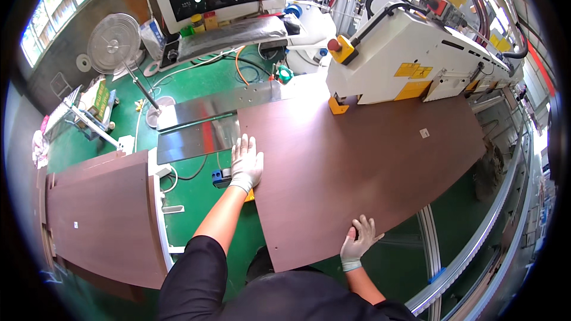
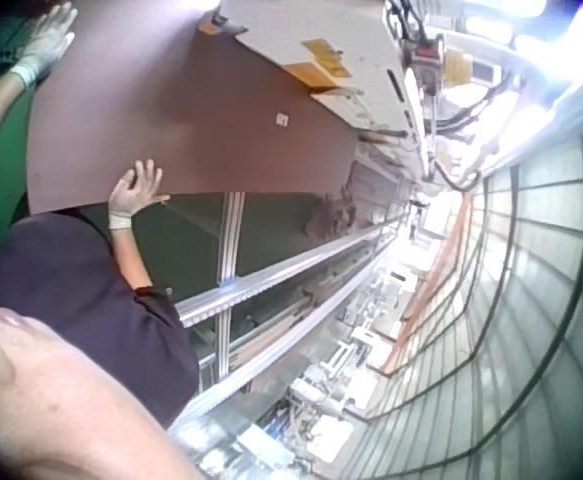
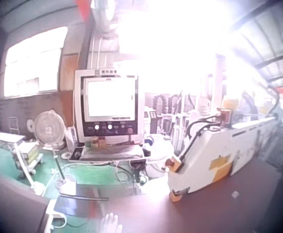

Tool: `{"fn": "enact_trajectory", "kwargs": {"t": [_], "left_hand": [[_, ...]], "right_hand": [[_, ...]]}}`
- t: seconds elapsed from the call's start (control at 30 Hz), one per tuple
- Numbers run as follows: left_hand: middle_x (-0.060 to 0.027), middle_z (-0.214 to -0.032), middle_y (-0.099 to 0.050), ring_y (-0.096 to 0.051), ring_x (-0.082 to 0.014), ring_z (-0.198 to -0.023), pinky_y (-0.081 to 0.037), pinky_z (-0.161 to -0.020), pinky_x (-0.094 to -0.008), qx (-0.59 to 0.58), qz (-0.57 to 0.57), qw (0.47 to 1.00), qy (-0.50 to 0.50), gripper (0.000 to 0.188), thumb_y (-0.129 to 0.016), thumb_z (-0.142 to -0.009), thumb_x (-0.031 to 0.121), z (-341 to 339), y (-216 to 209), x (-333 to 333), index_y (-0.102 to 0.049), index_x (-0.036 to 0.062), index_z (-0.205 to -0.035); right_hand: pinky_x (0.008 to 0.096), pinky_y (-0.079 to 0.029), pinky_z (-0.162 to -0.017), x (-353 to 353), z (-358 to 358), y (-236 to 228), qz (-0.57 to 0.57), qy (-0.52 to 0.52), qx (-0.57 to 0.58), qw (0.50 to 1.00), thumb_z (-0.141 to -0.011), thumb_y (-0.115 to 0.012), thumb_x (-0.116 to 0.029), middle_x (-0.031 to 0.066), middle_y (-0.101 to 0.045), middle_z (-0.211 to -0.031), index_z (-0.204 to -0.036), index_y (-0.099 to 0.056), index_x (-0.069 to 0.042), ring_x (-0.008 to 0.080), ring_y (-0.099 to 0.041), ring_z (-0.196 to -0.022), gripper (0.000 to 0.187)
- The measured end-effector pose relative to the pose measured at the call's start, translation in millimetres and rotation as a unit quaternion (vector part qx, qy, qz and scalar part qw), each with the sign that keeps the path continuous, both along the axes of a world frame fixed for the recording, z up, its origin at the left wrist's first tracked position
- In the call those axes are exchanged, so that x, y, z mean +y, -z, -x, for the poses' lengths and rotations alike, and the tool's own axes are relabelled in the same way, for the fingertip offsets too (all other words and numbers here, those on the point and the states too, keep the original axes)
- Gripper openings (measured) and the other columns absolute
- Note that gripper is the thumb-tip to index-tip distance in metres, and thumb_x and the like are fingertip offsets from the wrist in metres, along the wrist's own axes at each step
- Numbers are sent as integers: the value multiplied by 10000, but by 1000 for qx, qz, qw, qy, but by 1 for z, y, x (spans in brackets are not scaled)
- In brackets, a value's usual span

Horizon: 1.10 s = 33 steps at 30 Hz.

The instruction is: The person feeds several wood panels into a woodworking machine, moving them from a stack to the machine's intake and placing them onto the guide rail one by one.

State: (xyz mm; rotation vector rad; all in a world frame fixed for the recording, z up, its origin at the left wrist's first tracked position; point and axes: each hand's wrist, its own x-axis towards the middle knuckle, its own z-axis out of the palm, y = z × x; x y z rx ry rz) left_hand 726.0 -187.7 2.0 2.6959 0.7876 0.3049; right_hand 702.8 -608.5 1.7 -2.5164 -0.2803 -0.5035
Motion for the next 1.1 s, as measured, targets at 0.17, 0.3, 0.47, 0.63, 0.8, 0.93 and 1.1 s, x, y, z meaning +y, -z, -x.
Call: {"fn": "enact_trajectory", "kwargs": {"t": [0.17,0.3,0.47,0.63,0.8,0.93,1.1], "left_hand": [[-235,-1665,-215,-227,-395,-1535,-189,-1258,-462,4,17,1000,9,673,-480,-1008,391,-44,-4,-35,-352,28,-1560],[-229,-1659,-232,-249,-396,-1525,-238,-1249,-420,-26,69,996,44,676,-493,-1022,419,-73,-17,-59,-361,22,-1552],[-201,-1611,-358,-325,-381,-1490,-341,-1179,-462,-49,-6,999,22,633,-493,-1013,463,-81,4,-63,-476,39,-1482],[-169,-1612,-376,-328,-376,-1490,-438,-1056,-471,51,-102,990,80,571,-484,-997,501,-87,-15,-84,-639,87,-1357],[-199,-1629,-335,-294,-405,-1506,-441,-1055,-493,83,-77,989,94,460,-505,-992,448,-90,-19,-84,-680,73,-1192],[-208,-1632,-335,-284,-411,-1516,-444,-1045,-493,75,-56,990,109,436,-511,-992,448,-100,-23,-89,-724,76,-1074],[-247,-1594,-375,-334,-429,-1483,-474,-1005,-500,44,-58,989,125,395,-549,-974,422,-104,-19,-87,-725,68,-969]], "right_hand": [[651,2,-1225,-37,-43,6,-17,22,2,1000,-876,-658,-142,24,-696,-1294,-1041,-747,-190,296,-512,-1382,194],[677,-95,-1204,-58,-73,8,-2,49,6,999,-886,-654,-158,38,-648,-1362,-1114,-720,-167,320,-476,-1405,238],[740,-125,-1156,-4,-25,-23,62,13,41,997,-845,-699,-195,36,-622,-1384,-1127,-703,-210,336,-479,-1395,282],[684,-67,-1202,-34,-51,-13,3,45,24,999,-829,-706,-157,-4,-687,-1281,-1071,-739,-204,308,-538,-1343,249],[674,-74,-1208,-63,-99,-10,-16,61,15,998,-848,-678,-148,1,-705,-1258,-1031,-757,-179,308,-543,-1337,202],[677,-93,-1204,-91,-136,-11,-20,63,7,998,-863,-660,-153,25,-712,-1256,-1025,-758,-162,314,-544,-1335,189],[581,-170,-1225,-129,-181,-8,-27,53,-15,998,-873,-641,-101,69,-711,-1247,-1030,-750,-106,325,-550,-1325,191]]}}
